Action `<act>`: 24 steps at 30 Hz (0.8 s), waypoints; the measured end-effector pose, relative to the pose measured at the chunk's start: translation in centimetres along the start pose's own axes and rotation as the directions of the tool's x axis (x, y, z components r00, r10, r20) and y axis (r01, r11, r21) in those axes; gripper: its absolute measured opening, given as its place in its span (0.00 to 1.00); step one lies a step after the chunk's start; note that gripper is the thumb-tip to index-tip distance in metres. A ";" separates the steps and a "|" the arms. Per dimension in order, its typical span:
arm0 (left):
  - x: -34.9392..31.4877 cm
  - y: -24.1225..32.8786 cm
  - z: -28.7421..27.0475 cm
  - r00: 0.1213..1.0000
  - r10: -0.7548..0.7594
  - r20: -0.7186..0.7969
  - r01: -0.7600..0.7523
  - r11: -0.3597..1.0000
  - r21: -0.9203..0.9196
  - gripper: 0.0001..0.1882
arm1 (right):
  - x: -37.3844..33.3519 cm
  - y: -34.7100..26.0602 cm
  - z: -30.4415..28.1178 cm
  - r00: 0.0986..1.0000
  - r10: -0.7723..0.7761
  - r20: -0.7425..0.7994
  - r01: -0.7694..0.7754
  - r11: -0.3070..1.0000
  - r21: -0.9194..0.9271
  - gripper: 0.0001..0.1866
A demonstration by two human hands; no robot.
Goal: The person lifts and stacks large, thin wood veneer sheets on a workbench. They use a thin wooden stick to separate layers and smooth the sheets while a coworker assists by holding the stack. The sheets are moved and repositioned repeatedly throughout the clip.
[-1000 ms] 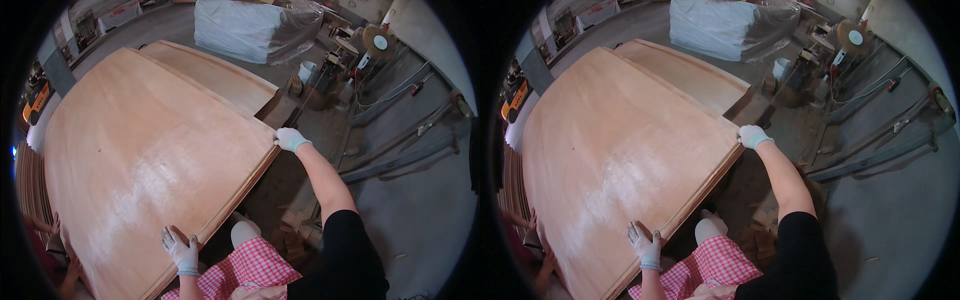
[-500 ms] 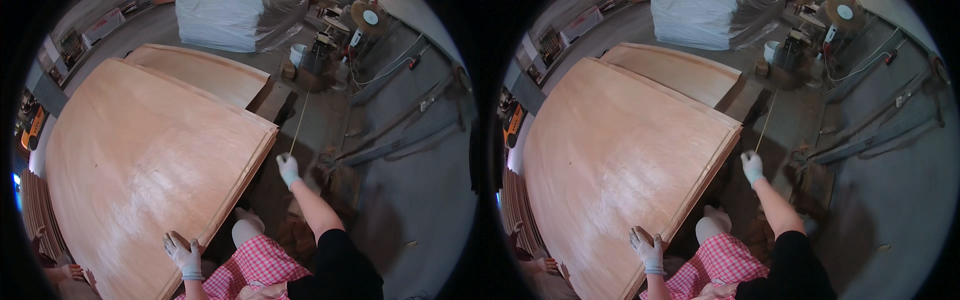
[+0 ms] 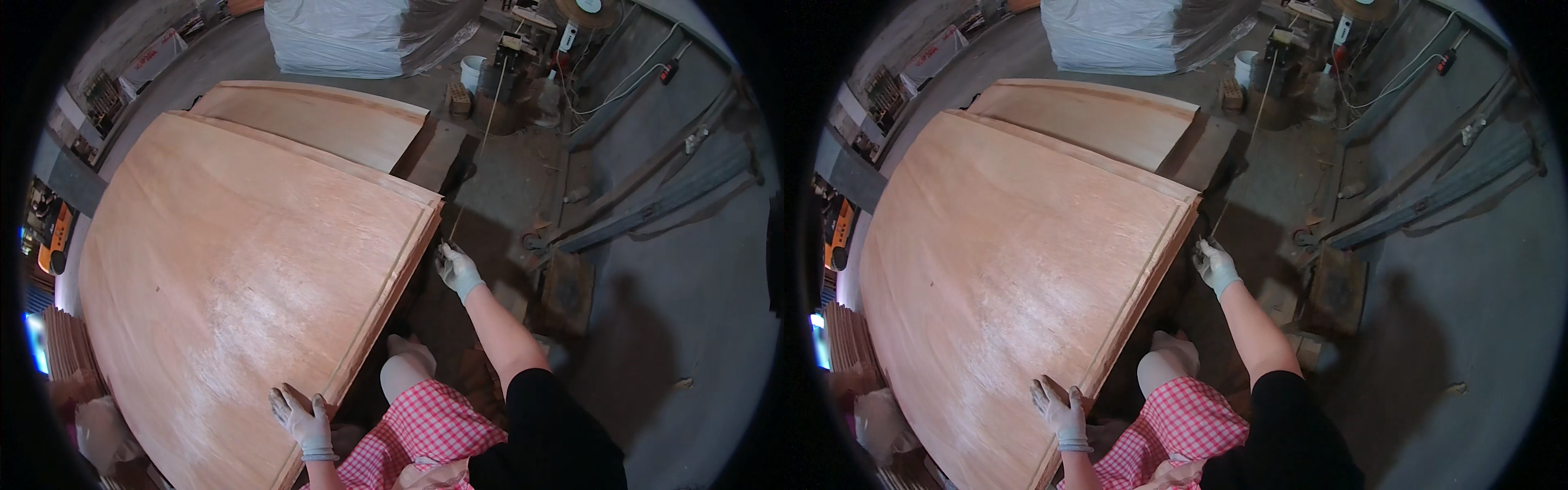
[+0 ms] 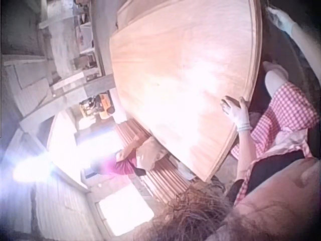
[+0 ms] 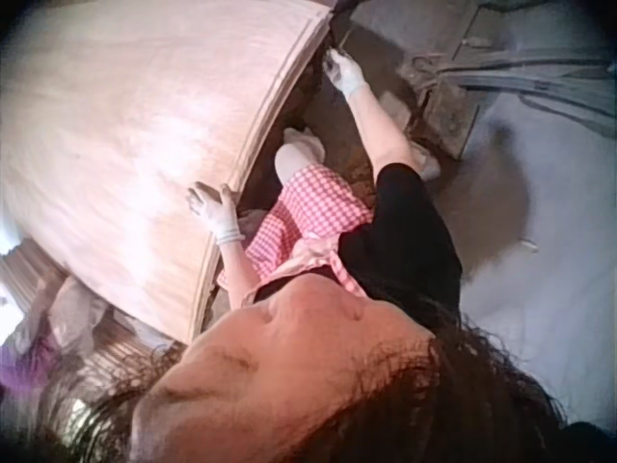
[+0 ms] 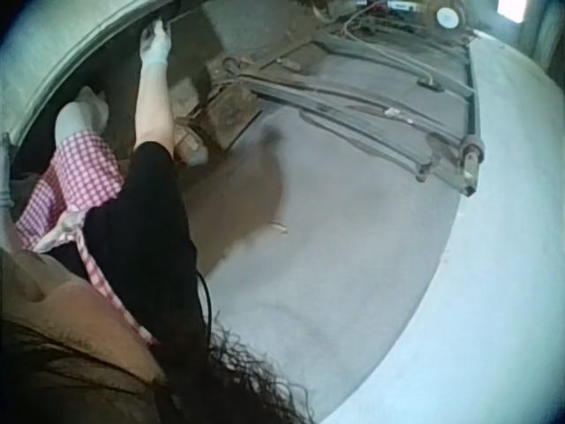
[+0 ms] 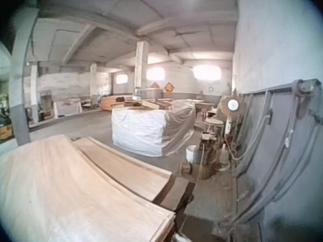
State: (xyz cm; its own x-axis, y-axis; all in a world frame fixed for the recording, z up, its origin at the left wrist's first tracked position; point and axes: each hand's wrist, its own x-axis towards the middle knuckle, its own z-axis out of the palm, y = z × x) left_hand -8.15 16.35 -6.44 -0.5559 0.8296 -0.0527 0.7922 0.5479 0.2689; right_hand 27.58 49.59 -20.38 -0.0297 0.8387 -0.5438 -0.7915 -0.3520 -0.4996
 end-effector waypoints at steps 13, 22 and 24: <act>-1.0 -1.5 -0.7 0.999 -0.052 -0.005 0.053 0.998 0.043 0.48 | 0.6 2.6 0.7 0.915 -0.046 -0.400 -0.041 0.978 -0.207 0.19; -0.6 -1.6 -0.2 0.999 -0.031 -0.013 0.032 0.998 0.051 0.46 | 2.9 2.8 -11.8 0.768 -0.318 -0.556 0.197 0.943 -0.267 0.12; -0.9 -1.8 -0.4 1.000 -0.025 -0.018 0.026 0.999 0.048 0.47 | -0.1 0.7 -5.9 0.904 -0.222 -0.367 0.188 0.974 -0.126 0.12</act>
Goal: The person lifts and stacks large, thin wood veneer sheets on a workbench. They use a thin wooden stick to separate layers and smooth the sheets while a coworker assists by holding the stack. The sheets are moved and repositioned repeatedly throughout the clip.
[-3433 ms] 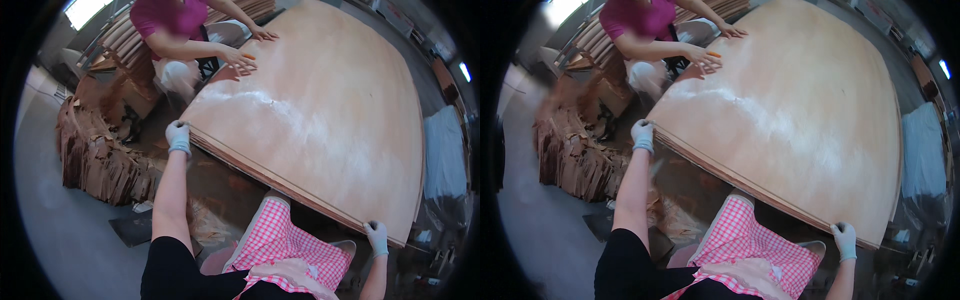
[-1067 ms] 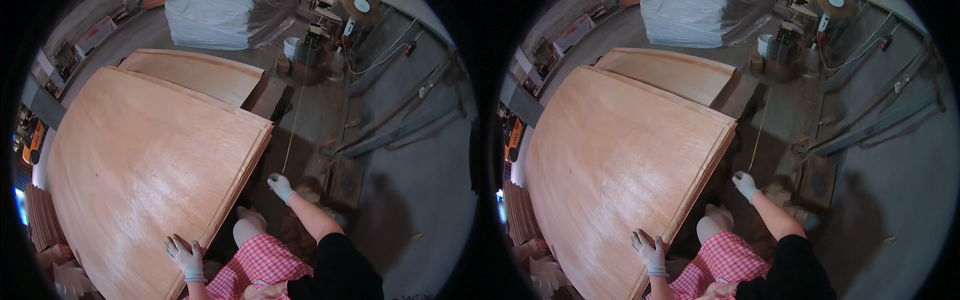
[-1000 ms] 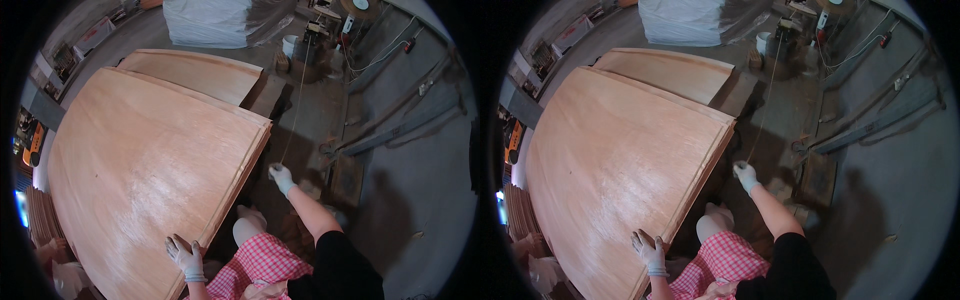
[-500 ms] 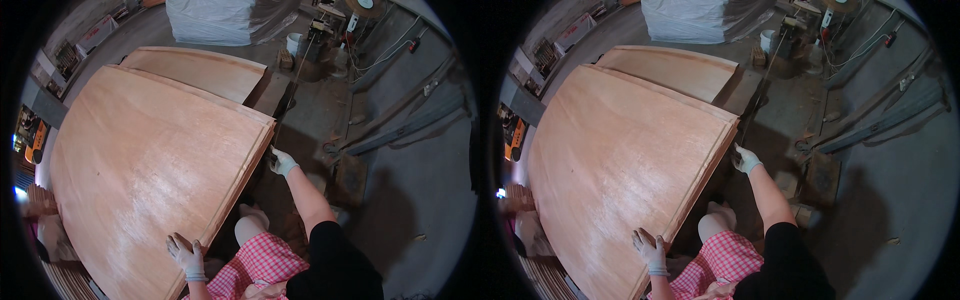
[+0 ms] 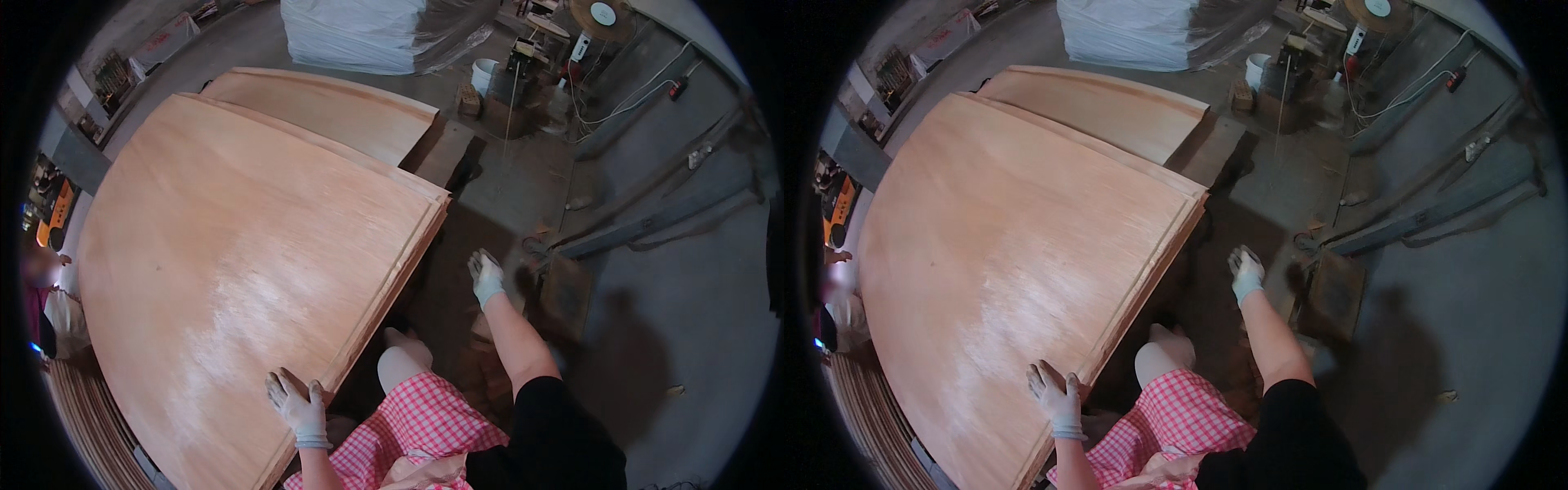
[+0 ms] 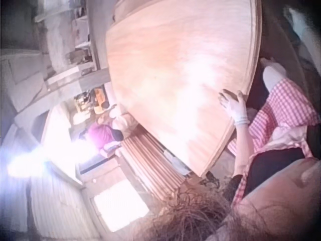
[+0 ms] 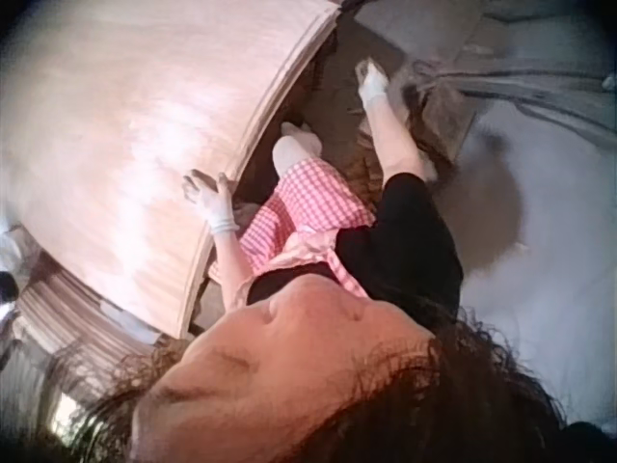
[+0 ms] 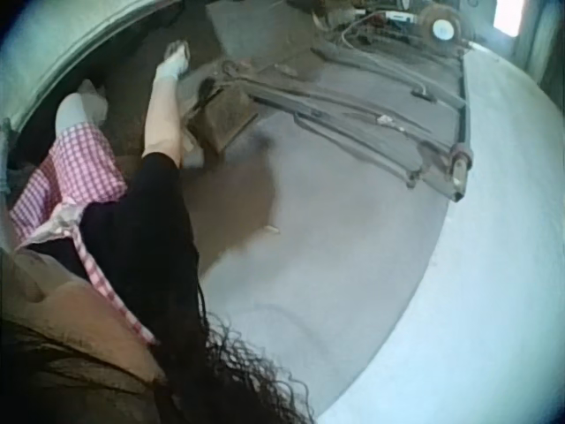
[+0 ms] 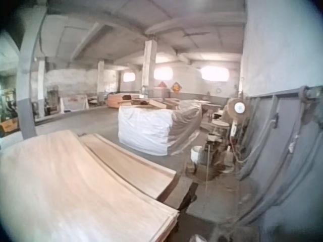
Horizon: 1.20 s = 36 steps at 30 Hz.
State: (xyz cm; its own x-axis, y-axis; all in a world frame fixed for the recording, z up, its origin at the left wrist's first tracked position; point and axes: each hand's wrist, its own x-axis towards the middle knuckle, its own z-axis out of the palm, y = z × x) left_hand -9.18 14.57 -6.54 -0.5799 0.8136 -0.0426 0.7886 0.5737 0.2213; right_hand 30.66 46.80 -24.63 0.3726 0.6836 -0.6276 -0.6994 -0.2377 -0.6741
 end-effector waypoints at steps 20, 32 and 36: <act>0.7 1.2 0.3 0.999 0.012 0.037 -0.011 1.000 -0.016 0.48 | -21.6 -4.4 8.6 0.092 -0.140 0.986 0.984 -0.139 -0.112 0.19; 0.7 1.3 0.3 0.999 0.029 0.039 -0.027 0.999 -0.028 0.47 | -6.5 -3.3 18.8 0.589 -0.139 0.796 0.566 -0.632 -0.530 0.40; 0.6 1.0 0.4 0.999 0.013 0.042 -0.013 1.000 -0.013 0.47 | -11.3 -1.1 20.0 0.368 -0.120 0.922 0.593 -0.734 -0.332 0.38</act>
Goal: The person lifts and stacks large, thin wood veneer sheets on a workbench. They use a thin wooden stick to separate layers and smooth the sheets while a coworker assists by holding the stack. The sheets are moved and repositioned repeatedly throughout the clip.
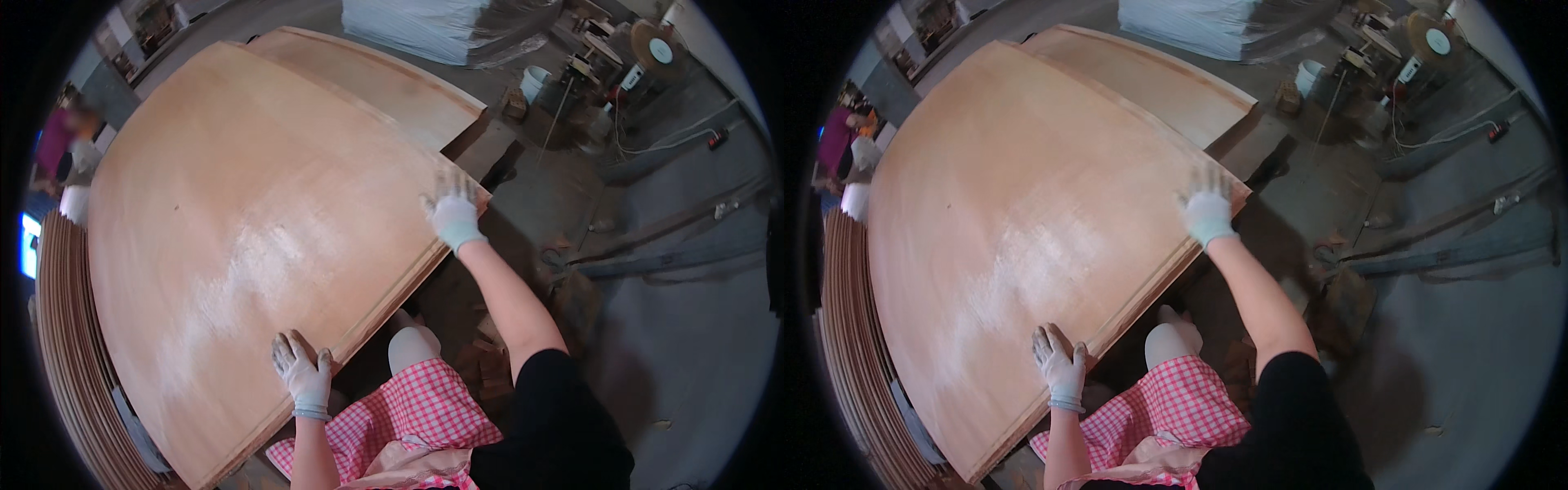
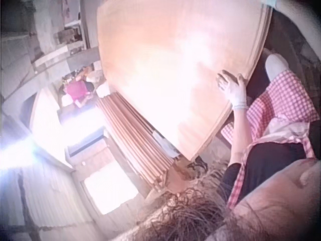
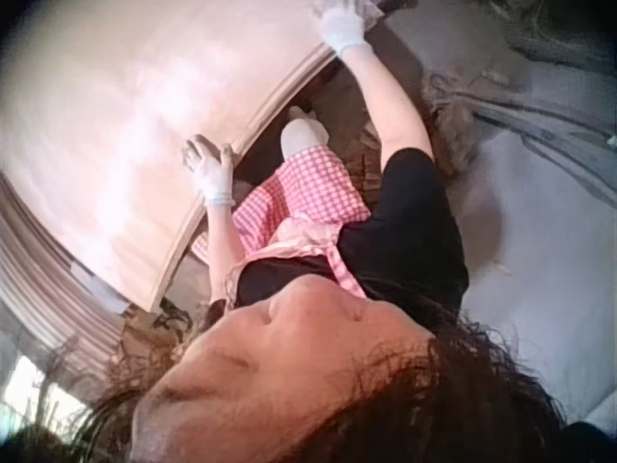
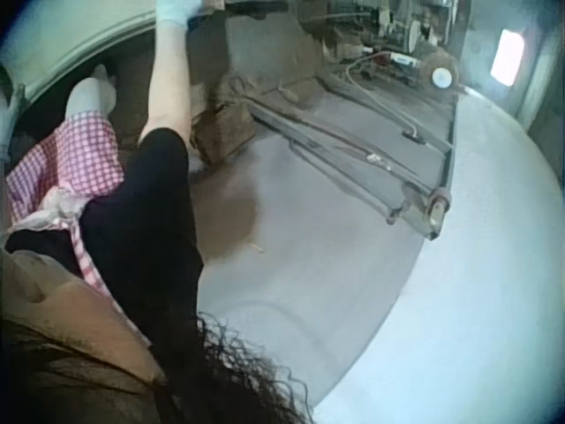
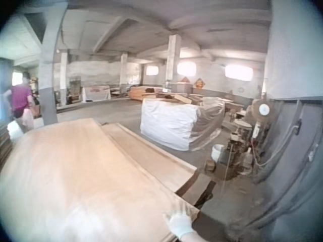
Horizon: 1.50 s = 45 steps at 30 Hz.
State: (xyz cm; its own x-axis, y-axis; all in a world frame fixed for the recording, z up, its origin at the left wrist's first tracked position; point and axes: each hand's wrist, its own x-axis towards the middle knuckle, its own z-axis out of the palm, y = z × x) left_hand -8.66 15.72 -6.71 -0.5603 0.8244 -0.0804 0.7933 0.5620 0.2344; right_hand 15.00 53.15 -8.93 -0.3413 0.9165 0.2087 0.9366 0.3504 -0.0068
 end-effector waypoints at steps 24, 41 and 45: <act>-6.3 -13.6 -2.2 0.883 -0.408 -0.232 0.358 0.906 -0.228 0.43 | -17.9 -25.5 -6.8 0.694 -0.709 0.126 0.661 0.697 0.277 0.39; -20.0 -42.1 -7.0 0.402 -0.832 -0.383 0.876 0.471 -0.102 0.43 | -23.2 -31.2 -5.5 0.506 -0.840 0.198 0.806 0.542 0.239 0.39; -19.7 -45.7 -8.8 0.429 -0.817 -0.385 0.895 0.443 0.057 0.43 | -22.2 -30.2 -5.0 0.518 -0.831 0.203 0.809 0.553 0.200 0.39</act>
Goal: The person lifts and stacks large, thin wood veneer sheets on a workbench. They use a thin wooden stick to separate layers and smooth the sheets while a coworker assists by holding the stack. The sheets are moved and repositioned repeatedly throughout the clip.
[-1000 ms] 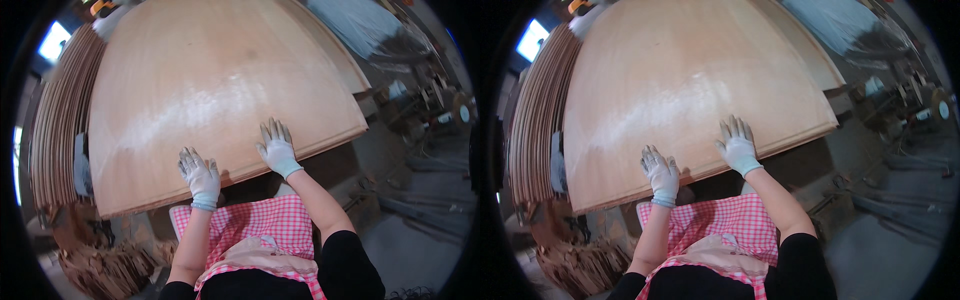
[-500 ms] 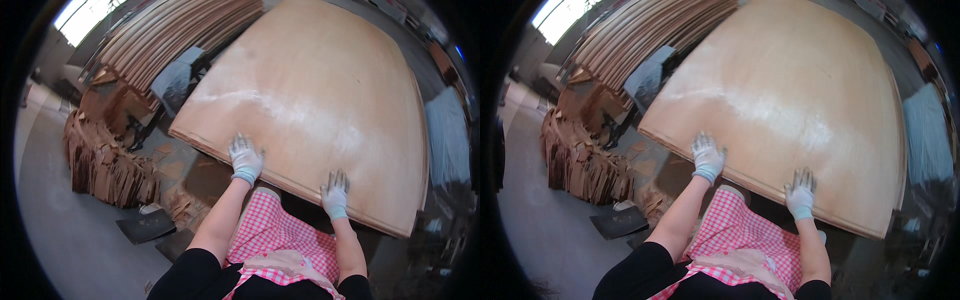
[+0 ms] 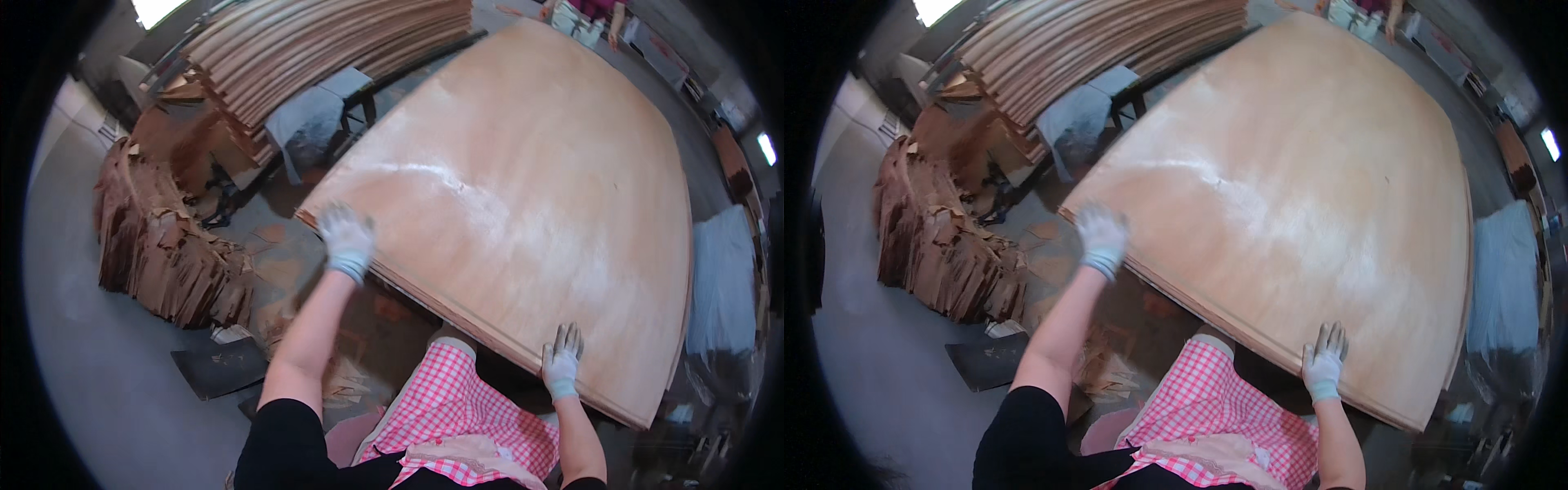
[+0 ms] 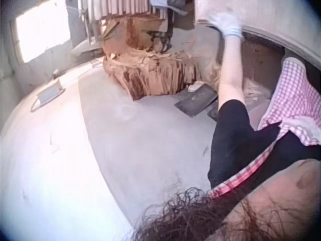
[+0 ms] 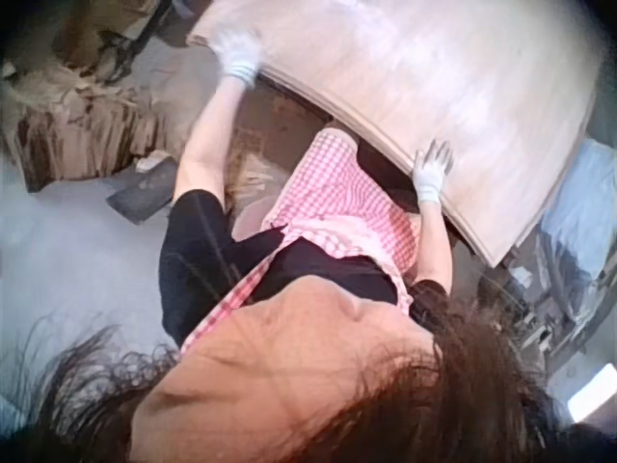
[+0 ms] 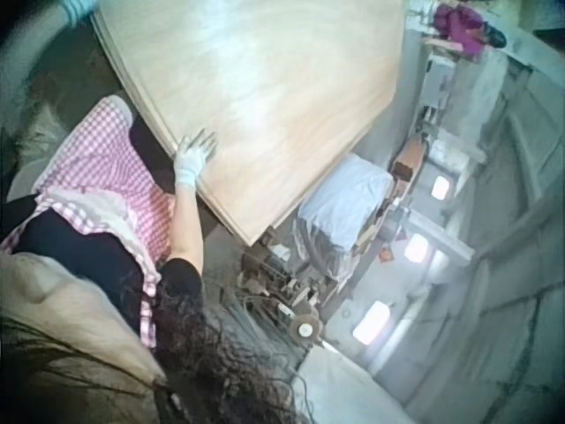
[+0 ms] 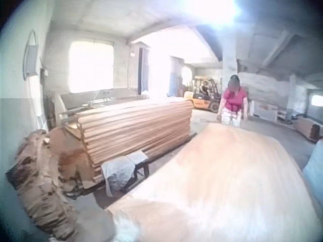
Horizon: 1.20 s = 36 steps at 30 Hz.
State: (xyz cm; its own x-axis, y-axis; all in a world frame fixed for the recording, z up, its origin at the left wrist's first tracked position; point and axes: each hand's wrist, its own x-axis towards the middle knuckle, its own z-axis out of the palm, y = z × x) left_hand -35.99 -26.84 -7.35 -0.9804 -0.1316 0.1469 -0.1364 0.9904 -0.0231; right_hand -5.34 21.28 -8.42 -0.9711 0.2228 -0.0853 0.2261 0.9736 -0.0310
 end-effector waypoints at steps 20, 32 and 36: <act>-17.0 22.5 -7.7 0.808 0.556 -0.195 -0.588 0.735 -0.337 0.39 | 0.1 -0.1 0.3 0.998 0.058 -0.029 -0.056 0.996 0.075 0.38; -22.6 26.4 -4.6 0.686 0.727 0.035 -0.706 0.677 -0.207 0.37 | -3.6 10.1 -1.8 0.880 0.411 -0.240 -0.360 0.905 0.228 0.38; -22.4 25.8 -4.4 0.672 0.740 0.024 -0.725 0.664 -0.183 0.37 | -5.9 13.3 1.3 0.820 0.550 -0.158 -0.546 0.835 0.069 0.39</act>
State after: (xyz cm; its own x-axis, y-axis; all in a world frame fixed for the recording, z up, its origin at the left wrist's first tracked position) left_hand -16.96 1.82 -6.91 -0.7629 0.6439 0.0580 0.6465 0.7607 0.0588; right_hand 3.53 32.84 -9.57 -0.6844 0.7257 0.0709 0.7243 0.6878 -0.0479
